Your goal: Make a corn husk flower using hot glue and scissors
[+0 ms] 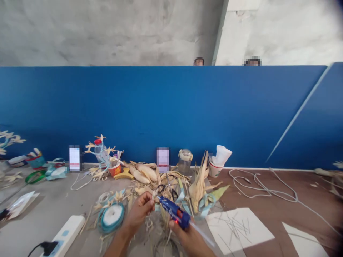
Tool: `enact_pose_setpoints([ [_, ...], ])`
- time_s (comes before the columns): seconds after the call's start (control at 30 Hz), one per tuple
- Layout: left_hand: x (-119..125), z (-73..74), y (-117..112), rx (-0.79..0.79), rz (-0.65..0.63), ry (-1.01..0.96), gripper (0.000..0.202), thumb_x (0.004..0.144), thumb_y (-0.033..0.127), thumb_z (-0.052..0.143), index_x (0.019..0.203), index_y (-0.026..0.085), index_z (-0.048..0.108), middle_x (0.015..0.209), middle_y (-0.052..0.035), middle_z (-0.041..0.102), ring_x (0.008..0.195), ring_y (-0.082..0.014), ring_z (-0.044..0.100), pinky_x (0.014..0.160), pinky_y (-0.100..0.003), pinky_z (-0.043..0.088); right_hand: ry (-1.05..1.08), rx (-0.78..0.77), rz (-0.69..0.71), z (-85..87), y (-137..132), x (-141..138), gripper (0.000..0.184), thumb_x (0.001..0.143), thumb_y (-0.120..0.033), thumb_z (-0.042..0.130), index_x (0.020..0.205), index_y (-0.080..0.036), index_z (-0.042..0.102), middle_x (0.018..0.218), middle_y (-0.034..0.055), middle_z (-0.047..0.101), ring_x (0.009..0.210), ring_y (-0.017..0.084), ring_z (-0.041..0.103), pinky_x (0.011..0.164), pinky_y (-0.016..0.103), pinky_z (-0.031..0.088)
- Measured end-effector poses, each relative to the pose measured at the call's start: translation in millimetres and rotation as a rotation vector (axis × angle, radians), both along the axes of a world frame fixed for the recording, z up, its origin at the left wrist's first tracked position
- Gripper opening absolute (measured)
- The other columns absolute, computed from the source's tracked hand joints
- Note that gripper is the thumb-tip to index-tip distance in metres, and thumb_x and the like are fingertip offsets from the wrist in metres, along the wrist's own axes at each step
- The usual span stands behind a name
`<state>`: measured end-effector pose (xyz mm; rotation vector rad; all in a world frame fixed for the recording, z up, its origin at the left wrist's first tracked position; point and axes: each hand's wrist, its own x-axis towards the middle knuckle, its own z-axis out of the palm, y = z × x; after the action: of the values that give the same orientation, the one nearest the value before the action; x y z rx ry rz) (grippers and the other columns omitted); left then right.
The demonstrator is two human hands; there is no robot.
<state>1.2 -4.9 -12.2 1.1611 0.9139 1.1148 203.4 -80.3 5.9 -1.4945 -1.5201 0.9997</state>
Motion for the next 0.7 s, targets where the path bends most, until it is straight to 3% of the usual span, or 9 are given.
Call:
enact_pose_setpoints([
  [0.13, -0.4, -0.9, -0.6, -0.011, 0.002, 0.006, 0.046, 0.062, 0.056, 0.076, 0.067, 0.018, 0.050, 0.050, 0.0059, 0.050, 0.046, -0.0073, 0.032, 0.047, -0.021, 0.020, -0.006, -0.020, 0.074, 3.8, 2.3, -0.7, 0.045, 0.078, -0.056, 0.052, 0.105, -0.023, 0.067, 0.097, 0.0037, 0.071, 0.096, 0.024, 0.063, 0.086, 0.030, 0.049],
  [0.4, 0.2, 3.5, -0.5, -0.023, 0.048, 0.023, 0.048, 0.057, 0.058, 0.077, 0.064, 0.018, 0.050, 0.049, 0.0054, 0.050, 0.046, -0.0074, 0.034, 0.047, -0.021, 0.023, 0.100, 0.049, 0.079, 13.4, 2.2, -5.4, 0.038, 0.077, -0.052, 0.054, 0.096, -0.023, 0.068, 0.087, 0.0026, 0.071, 0.083, 0.022, 0.063, 0.076, 0.028, 0.050],
  [0.7, -0.8, 8.7, -1.8, -0.031, 0.047, 0.005, 0.045, 0.059, 0.054, 0.078, 0.064, 0.018, 0.051, 0.052, 0.0055, 0.050, 0.048, -0.0075, 0.036, 0.048, -0.021, 0.025, 0.054, 0.048, 0.101, 23.5, -1.9, -7.8, 0.036, 0.078, -0.050, 0.051, 0.086, -0.019, 0.067, 0.075, 0.0032, 0.064, 0.069, 0.018, 0.056, 0.065, 0.025, 0.046],
])
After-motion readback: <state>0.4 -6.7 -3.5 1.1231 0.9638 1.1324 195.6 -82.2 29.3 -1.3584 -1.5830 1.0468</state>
